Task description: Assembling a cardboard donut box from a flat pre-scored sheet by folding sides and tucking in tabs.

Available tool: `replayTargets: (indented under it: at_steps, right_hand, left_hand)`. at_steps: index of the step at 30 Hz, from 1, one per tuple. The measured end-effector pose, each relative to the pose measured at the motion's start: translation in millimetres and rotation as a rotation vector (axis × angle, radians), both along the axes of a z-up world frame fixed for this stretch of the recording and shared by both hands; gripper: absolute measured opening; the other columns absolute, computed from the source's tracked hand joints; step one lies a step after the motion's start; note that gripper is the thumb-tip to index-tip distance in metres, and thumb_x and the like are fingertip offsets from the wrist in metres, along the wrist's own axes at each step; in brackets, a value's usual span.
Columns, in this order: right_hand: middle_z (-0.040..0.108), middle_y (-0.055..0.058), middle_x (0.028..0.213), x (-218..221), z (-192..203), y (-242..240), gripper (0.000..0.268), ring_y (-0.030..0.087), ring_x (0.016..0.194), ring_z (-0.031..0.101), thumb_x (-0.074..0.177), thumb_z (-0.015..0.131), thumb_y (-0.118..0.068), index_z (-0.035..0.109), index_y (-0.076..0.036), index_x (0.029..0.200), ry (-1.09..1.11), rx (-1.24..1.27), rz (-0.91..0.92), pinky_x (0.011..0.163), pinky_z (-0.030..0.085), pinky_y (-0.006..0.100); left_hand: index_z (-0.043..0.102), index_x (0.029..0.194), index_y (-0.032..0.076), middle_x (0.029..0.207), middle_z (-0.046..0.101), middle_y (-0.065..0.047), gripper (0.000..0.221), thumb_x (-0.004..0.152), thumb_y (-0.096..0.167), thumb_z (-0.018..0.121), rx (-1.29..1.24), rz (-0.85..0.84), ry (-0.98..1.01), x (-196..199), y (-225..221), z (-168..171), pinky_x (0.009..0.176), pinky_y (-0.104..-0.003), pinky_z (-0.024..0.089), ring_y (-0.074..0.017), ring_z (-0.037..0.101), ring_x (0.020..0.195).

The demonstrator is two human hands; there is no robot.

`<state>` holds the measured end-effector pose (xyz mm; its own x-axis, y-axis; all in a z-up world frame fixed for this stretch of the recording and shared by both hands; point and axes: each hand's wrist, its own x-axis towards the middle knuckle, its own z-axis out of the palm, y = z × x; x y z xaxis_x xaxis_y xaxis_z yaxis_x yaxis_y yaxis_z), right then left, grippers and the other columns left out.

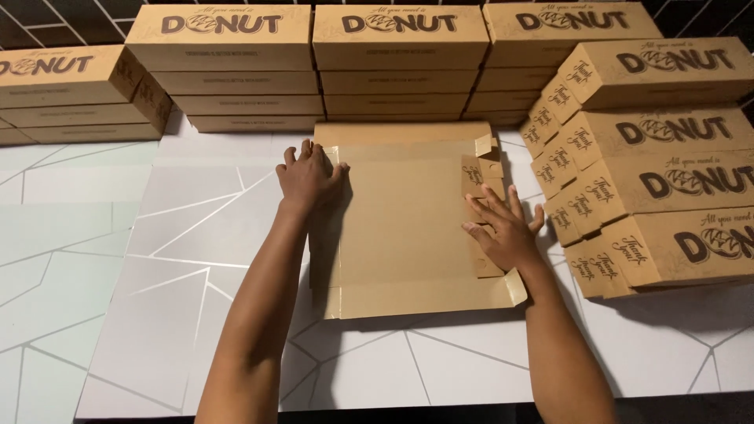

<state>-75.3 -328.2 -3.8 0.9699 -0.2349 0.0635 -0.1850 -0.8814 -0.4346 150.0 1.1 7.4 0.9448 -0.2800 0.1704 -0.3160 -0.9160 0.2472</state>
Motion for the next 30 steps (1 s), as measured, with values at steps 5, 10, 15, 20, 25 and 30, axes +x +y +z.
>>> replayTargets:
  at_steps: [5, 10, 15, 20, 25, 30]
  right_hand:
    - [0.036, -0.008, 0.166, -1, 1, 2, 0.053, 0.036, 0.157, 0.016, 0.096, 0.056, -0.058, 0.046, -0.054, 0.148, -0.002, -0.052, 0.002, 0.114, -0.005, 0.074]
    - [0.038, -0.005, 0.165, -1, 3, 4, 0.053, 0.039, 0.157, 0.018, 0.097, 0.054, -0.060, 0.047, -0.052, 0.148, -0.001, -0.074, 0.006, 0.113, -0.001, 0.076]
    - [0.036, -0.006, 0.166, 1, -2, 1, 0.052, 0.039, 0.156, 0.021, 0.097, 0.054, -0.059, 0.046, -0.054, 0.148, -0.001, -0.042, 0.012, 0.113, 0.000, 0.076]
    - [0.036, -0.005, 0.166, 0, 3, 1, 0.053, 0.039, 0.155, 0.022, 0.097, 0.054, -0.060, 0.047, -0.051, 0.148, 0.006, -0.021, 0.017, 0.114, 0.002, 0.075]
    - [0.036, -0.005, 0.166, 1, -1, 0, 0.053, 0.038, 0.155, 0.022, 0.097, 0.055, -0.059, 0.046, -0.051, 0.149, 0.002, -0.035, 0.021, 0.114, 0.002, 0.074]
    - [0.035, -0.006, 0.166, 1, -1, 0, 0.054, 0.038, 0.156, 0.021, 0.096, 0.056, -0.057, 0.046, -0.051, 0.149, 0.007, -0.007, 0.021, 0.115, 0.002, 0.073]
  left_hand:
    - [0.069, 0.118, 0.013, 0.132, 0.062, -0.013, 0.050, 0.085, 0.050, 0.073, -0.126, 0.052, -0.079, 12, -9, -13, 0.098, -0.062, 0.043, -0.0433, 0.051, 0.128]
    - [0.070, 0.129, 0.025, 0.093, 0.077, -0.002, 0.035, 0.094, 0.028, 0.071, -0.049, 0.088, -0.273, 39, -17, -50, 0.095, -0.049, 0.046, -0.0279, 0.074, 0.094]
    - [0.067, 0.136, 0.014, 0.081, 0.078, -0.005, 0.047, 0.091, 0.008, 0.058, 0.254, -0.013, -0.365, 55, -37, -57, 0.071, -0.040, 0.054, -0.0252, 0.076, 0.075]
    - [0.064, 0.135, -0.002, 0.085, 0.075, -0.027, 0.054, 0.086, 0.017, 0.073, -0.135, -0.095, -0.111, 1, -33, 5, 0.076, -0.052, 0.057, -0.0456, 0.074, 0.085]
    - [0.073, 0.127, 0.008, 0.093, 0.077, -0.015, 0.048, 0.090, 0.039, 0.070, -0.483, -0.070, 0.130, 8, -30, -26, 0.079, -0.050, 0.056, -0.0437, 0.074, 0.094]
    - [0.076, 0.124, 0.017, 0.118, 0.075, -0.011, 0.037, 0.103, 0.033, 0.050, -0.456, -0.220, 0.047, 22, -29, -50, 0.100, -0.054, 0.049, -0.0413, 0.065, 0.118]
